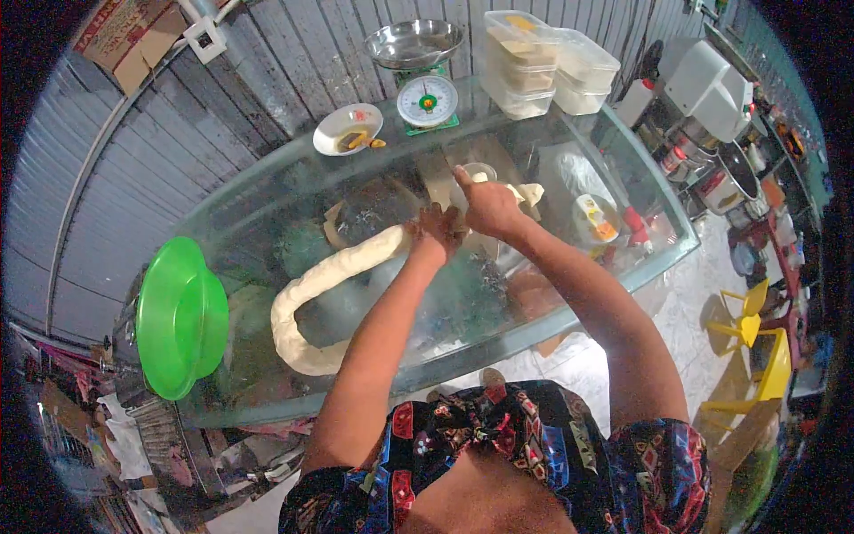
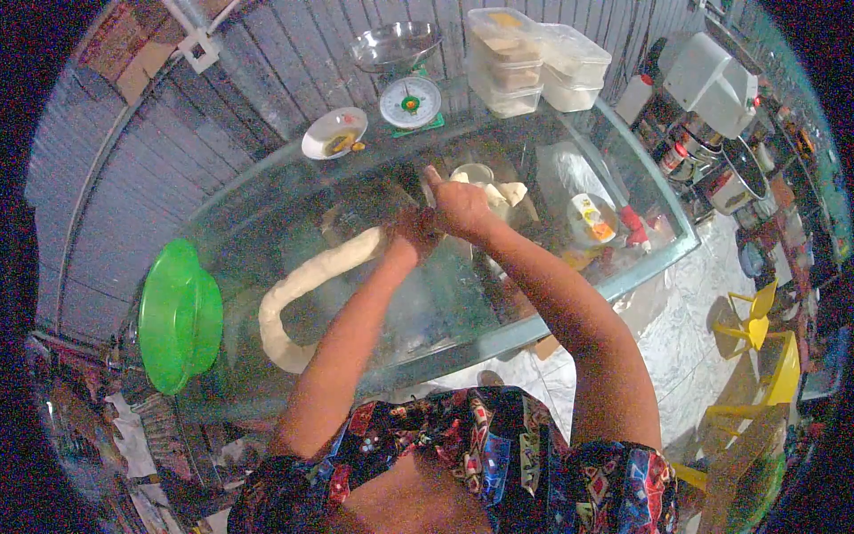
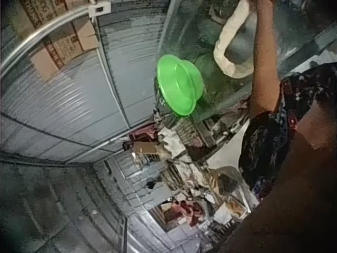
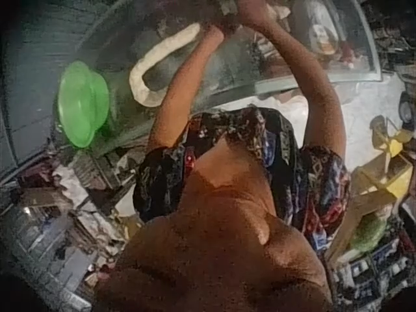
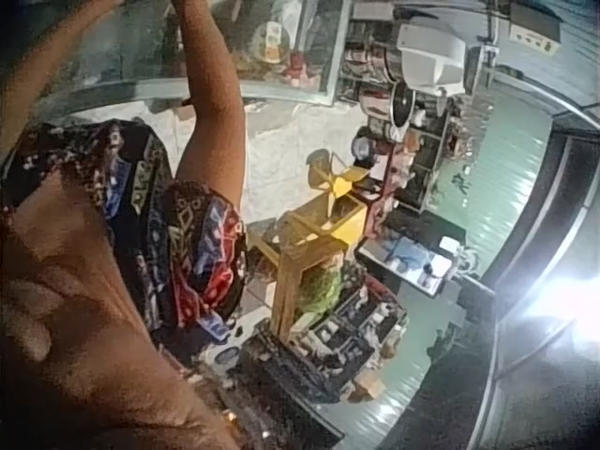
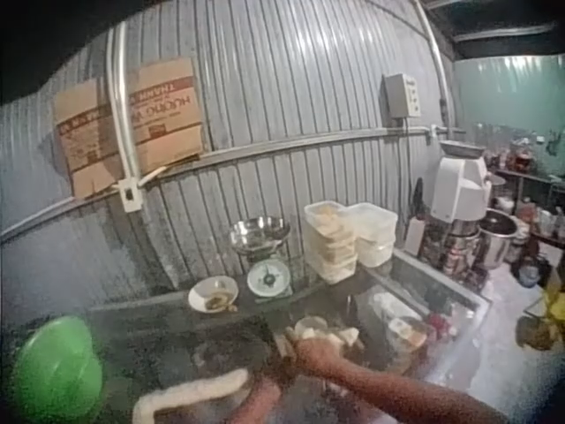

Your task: Cutting dough into smaller portions using a bench scraper and rolling them into small balls.

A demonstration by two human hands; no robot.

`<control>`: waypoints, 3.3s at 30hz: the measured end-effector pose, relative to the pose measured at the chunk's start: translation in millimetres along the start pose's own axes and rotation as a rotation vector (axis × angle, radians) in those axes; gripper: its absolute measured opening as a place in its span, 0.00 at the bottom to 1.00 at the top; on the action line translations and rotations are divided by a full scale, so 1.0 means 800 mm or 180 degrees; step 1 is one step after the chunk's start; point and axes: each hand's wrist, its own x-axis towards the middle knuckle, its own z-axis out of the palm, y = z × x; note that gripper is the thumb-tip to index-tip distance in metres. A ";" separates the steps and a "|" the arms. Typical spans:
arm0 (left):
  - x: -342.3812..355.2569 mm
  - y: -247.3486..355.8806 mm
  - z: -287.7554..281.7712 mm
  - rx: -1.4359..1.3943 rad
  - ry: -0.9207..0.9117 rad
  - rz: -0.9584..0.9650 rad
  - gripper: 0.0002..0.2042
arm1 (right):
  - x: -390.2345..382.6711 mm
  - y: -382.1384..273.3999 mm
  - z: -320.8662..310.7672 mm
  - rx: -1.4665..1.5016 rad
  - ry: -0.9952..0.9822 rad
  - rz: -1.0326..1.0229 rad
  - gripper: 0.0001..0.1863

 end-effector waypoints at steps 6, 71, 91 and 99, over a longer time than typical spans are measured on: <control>-0.010 -0.005 0.003 -0.0092 0.0409 0.0063 0.21 | 0.020 0.007 0.030 -0.0165 0.0198 -0.0323 0.41; 0.024 -0.053 0.040 -0.4368 0.0429 -0.0815 0.32 | 0.022 -0.030 0.069 -0.0682 0.0106 -0.0957 0.33; -0.030 0.020 -0.009 -0.0395 0.0827 -0.0175 0.31 | -0.059 0.300 -0.010 0.1661 0.1804 0.0942 0.36; -0.031 0.005 -0.010 -0.0329 0.0773 -0.0303 0.31 | -0.100 0.299 0.014 0.0382 0.1275 0.1628 0.34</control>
